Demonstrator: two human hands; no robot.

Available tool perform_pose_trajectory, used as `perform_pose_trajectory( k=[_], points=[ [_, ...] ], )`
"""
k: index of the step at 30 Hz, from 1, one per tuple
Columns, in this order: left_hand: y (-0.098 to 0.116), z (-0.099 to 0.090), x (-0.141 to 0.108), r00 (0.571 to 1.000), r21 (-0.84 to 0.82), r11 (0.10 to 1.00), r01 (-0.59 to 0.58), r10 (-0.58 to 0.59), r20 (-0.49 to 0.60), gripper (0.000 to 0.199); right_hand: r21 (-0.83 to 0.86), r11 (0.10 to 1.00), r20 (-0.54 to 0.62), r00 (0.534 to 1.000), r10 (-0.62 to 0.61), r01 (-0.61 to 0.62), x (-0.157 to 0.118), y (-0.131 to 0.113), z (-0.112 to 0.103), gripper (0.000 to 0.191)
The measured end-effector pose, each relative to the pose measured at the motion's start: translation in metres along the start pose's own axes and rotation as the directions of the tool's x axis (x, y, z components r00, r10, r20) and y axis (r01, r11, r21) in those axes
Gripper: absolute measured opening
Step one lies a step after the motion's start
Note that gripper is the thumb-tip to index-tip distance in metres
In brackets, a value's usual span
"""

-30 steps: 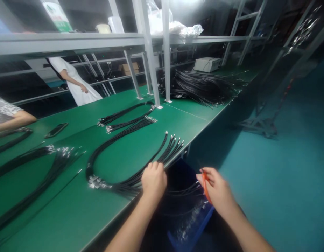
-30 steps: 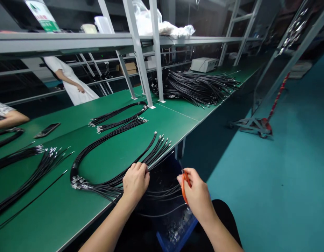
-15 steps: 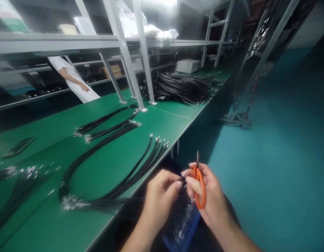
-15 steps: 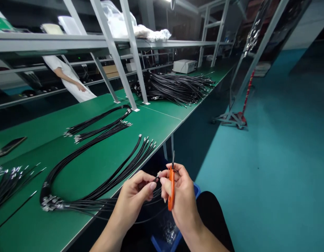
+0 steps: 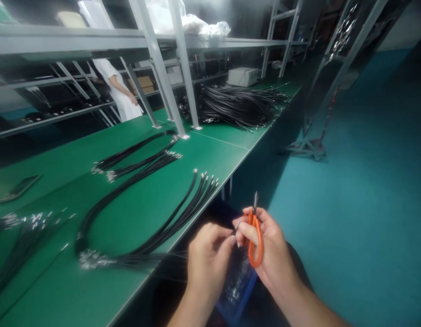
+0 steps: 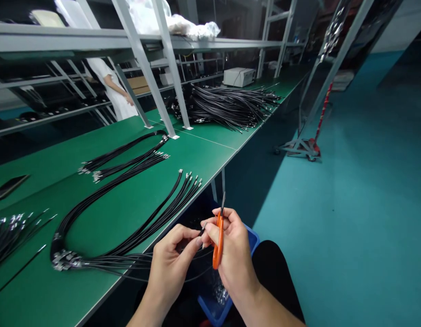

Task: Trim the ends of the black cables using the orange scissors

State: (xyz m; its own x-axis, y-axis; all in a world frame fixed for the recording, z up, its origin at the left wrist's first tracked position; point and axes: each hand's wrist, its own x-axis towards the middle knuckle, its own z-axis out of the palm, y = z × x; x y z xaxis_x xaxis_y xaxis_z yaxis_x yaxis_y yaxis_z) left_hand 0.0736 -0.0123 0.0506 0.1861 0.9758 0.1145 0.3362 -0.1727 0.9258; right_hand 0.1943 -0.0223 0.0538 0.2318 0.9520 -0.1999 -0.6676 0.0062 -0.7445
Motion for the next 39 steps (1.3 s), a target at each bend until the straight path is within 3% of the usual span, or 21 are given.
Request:
perform_pose_trajectory(
  k=[6,13,19,22,28,34,37,39],
  points=[
    [-0.004,-0.004,0.0,0.991,-0.331,0.935,0.126,-0.101,0.092,0.01,0.086,0.984,0.028,0.988,0.152,-0.154,-0.003,0.005,0.003,0.026],
    [0.003,-0.006,0.002,0.997,-0.343,0.938,0.046,-0.065,-0.042,0.015,0.068,0.989,0.004,0.991,0.133,-0.133,-0.015,0.01,0.022,0.036],
    [0.006,-0.015,0.006,0.995,-0.582,0.809,0.08,-0.03,0.095,0.01,0.081,0.987,0.025,0.991,0.135,-0.136,-0.016,0.011,0.019,0.03],
    [0.004,-0.017,0.007,0.995,-0.626,0.777,0.065,0.0,0.103,0.008,0.077,0.989,0.037,0.992,0.121,-0.124,-0.015,0.011,0.017,0.027],
    [0.004,-0.01,0.004,0.995,-0.694,0.712,0.104,-0.079,0.069,0.008,0.11,0.985,0.049,0.99,0.129,-0.134,-0.013,0.015,0.017,0.023],
    [0.0,-0.011,0.005,0.999,-0.619,0.784,0.042,-0.012,0.052,0.01,0.145,0.978,0.053,0.988,0.145,-0.151,-0.009,0.016,0.017,0.024],
    [-0.002,-0.018,0.005,0.991,-0.315,0.944,-0.099,0.065,-0.117,0.007,0.174,0.97,0.068,0.985,0.16,-0.17,-0.006,0.015,0.018,0.022],
    [-0.001,-0.023,0.005,0.957,0.009,0.974,-0.228,0.226,-0.182,0.016,0.191,0.967,0.079,0.984,0.158,-0.17,-0.005,0.015,0.021,0.022]
  ],
)
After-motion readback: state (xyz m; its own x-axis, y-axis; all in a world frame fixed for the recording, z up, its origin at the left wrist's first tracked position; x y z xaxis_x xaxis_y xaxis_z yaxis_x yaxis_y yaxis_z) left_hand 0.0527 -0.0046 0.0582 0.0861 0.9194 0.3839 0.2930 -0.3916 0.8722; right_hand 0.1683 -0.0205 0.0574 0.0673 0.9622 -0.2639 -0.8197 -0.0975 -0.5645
